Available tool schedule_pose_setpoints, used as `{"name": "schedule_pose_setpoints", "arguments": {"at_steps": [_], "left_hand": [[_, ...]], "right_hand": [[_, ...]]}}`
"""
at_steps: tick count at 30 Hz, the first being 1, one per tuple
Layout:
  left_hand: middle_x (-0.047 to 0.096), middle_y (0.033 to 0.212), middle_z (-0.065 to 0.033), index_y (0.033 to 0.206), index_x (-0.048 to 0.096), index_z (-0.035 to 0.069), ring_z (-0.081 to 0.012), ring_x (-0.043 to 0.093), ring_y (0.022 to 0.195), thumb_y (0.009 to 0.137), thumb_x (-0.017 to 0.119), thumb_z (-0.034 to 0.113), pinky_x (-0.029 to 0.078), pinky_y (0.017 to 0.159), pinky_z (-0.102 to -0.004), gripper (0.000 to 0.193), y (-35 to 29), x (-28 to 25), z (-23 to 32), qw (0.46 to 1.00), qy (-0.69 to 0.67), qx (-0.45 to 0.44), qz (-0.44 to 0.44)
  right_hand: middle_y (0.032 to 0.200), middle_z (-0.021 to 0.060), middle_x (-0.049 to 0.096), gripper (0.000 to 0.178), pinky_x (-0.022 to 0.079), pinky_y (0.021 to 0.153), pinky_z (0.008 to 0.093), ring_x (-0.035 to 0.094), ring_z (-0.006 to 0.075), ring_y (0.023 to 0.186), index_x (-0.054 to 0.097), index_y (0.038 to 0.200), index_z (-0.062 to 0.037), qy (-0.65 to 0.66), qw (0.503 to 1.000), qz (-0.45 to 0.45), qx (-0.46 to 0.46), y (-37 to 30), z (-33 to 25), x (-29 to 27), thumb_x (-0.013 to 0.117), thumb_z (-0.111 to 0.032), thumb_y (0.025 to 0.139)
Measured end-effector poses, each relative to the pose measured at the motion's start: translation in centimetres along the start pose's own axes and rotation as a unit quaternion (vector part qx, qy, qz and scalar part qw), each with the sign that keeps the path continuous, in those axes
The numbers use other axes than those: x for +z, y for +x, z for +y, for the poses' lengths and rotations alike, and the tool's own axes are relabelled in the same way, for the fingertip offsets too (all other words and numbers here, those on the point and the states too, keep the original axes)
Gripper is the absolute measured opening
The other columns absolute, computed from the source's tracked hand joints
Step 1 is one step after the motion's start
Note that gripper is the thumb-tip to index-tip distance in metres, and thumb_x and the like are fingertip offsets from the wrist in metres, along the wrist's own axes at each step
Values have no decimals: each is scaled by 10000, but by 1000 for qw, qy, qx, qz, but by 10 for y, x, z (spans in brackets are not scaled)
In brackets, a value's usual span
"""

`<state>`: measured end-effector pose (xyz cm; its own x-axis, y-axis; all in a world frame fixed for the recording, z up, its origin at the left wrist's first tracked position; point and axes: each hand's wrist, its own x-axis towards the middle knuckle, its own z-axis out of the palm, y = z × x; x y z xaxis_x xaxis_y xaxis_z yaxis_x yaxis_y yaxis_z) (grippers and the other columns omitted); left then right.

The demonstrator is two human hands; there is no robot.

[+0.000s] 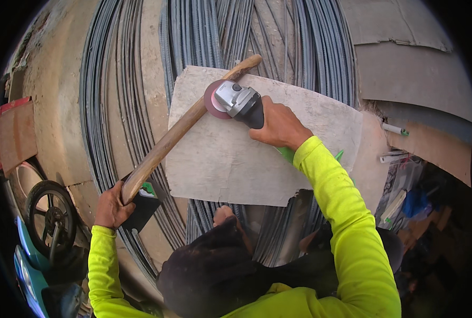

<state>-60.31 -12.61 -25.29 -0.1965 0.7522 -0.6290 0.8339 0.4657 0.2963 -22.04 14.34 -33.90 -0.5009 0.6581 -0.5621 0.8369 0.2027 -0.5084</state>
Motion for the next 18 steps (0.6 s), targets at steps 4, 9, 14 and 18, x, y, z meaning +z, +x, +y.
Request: {"name": "schedule_pose_setpoints", "arguments": {"at_steps": [4, 9, 14, 18], "left_hand": [[556, 800, -187, 1105, 573, 18, -346, 551, 717, 672, 746, 122, 501, 742, -372, 477, -11, 23, 12, 993, -109, -10, -52], [613, 888, -129, 1262, 604, 27, -250, 589, 827, 673, 792, 154, 500, 859, -346, 631, -12, 43, 7, 963, -218, -35, -152], [639, 872, -190, 1185, 624, -18, -325, 611, 787, 668, 759, 138, 520, 835, -371, 557, -23, 51, 20, 974, -180, -68, -118], [677, 904, -303, 1143, 605, -17, -496, 676, 911, 702, 740, 137, 544, 821, -483, 486, -41, 78, 50, 985, -156, -51, -52]], "right_hand": [[983, 324, 694, 715, 554, 874, 451, 707, 443, 945, 543, 1214, 129, 20, 996, 77, 31, 19, 33, -12, 783, -305, 698], [1022, 328, 693, 696, 555, 878, 440, 712, 424, 967, 566, 1191, 125, -2, 998, 68, 15, 34, 39, -35, 789, -306, 693], [973, 327, 690, 664, 551, 849, 475, 704, 450, 936, 532, 1191, 106, -66, 994, -62, -64, -5, 4, -11, 764, -286, 708], [934, 334, 685, 629, 547, 836, 476, 699, 461, 910, 557, 1151, 100, -45, 997, 22, -66, 8, 29, -20, 764, -296, 708]]}}
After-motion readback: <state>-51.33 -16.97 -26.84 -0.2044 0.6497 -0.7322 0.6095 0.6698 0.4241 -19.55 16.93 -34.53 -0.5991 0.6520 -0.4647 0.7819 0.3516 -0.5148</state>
